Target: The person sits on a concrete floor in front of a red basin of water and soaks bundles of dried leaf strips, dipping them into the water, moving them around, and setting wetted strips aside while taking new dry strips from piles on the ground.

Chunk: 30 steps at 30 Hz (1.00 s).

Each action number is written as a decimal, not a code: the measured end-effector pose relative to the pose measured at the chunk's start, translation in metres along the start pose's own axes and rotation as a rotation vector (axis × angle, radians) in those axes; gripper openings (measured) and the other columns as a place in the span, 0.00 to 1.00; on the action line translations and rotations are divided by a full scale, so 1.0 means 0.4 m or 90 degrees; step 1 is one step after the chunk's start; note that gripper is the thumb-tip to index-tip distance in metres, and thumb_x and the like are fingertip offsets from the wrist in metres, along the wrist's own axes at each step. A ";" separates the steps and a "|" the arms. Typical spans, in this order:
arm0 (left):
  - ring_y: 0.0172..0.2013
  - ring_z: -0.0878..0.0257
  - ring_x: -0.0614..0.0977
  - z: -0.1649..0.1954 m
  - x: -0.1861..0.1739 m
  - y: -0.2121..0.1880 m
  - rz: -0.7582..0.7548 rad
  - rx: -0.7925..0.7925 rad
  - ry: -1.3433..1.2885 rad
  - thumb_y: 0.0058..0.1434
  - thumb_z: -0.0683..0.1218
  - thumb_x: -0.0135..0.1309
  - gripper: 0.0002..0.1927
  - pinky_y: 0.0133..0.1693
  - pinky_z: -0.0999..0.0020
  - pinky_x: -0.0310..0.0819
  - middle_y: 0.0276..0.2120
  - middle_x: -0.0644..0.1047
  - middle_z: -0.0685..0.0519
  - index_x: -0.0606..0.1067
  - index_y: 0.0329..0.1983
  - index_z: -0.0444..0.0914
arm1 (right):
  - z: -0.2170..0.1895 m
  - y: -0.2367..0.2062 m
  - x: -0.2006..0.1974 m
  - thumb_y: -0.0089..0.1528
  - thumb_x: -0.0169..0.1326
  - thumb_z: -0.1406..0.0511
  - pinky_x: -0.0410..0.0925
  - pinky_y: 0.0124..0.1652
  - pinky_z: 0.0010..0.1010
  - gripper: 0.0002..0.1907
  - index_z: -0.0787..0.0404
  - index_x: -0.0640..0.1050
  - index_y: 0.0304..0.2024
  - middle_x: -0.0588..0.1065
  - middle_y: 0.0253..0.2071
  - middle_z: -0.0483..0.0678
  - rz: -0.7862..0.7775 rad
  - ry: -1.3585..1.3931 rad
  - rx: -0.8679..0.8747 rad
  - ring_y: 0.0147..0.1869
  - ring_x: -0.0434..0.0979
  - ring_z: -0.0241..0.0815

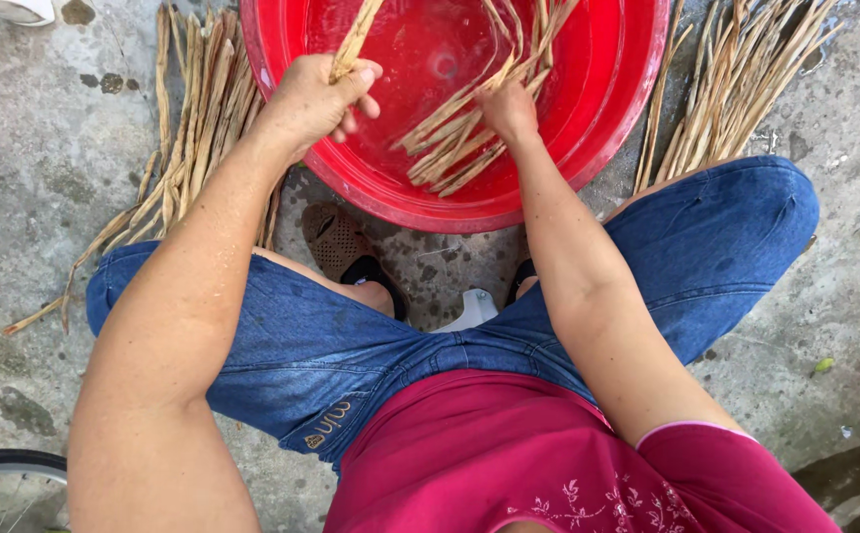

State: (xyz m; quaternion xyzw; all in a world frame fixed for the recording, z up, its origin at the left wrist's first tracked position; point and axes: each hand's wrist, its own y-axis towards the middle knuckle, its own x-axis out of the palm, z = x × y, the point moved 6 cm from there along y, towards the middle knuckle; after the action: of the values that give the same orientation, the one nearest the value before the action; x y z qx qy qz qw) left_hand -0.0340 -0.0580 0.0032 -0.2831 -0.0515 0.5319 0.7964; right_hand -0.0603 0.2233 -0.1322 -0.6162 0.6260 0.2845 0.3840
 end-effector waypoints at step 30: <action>0.22 0.72 0.70 0.159 -0.291 -0.212 0.169 0.188 -0.408 0.70 0.38 0.52 0.09 0.22 0.77 0.59 0.23 0.69 0.59 0.69 0.33 0.41 | 0.130 0.124 -0.140 0.72 0.50 0.60 0.70 0.25 0.26 0.18 0.69 0.78 0.37 0.75 0.27 0.51 0.152 1.054 0.319 0.23 0.71 0.35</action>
State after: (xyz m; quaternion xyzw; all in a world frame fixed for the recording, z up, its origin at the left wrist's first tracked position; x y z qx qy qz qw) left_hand -0.0388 -0.1580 0.1247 0.0111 -0.1836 0.6937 0.6964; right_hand -0.1058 0.3015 -0.1198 -0.4527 0.8081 -0.3627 -0.1023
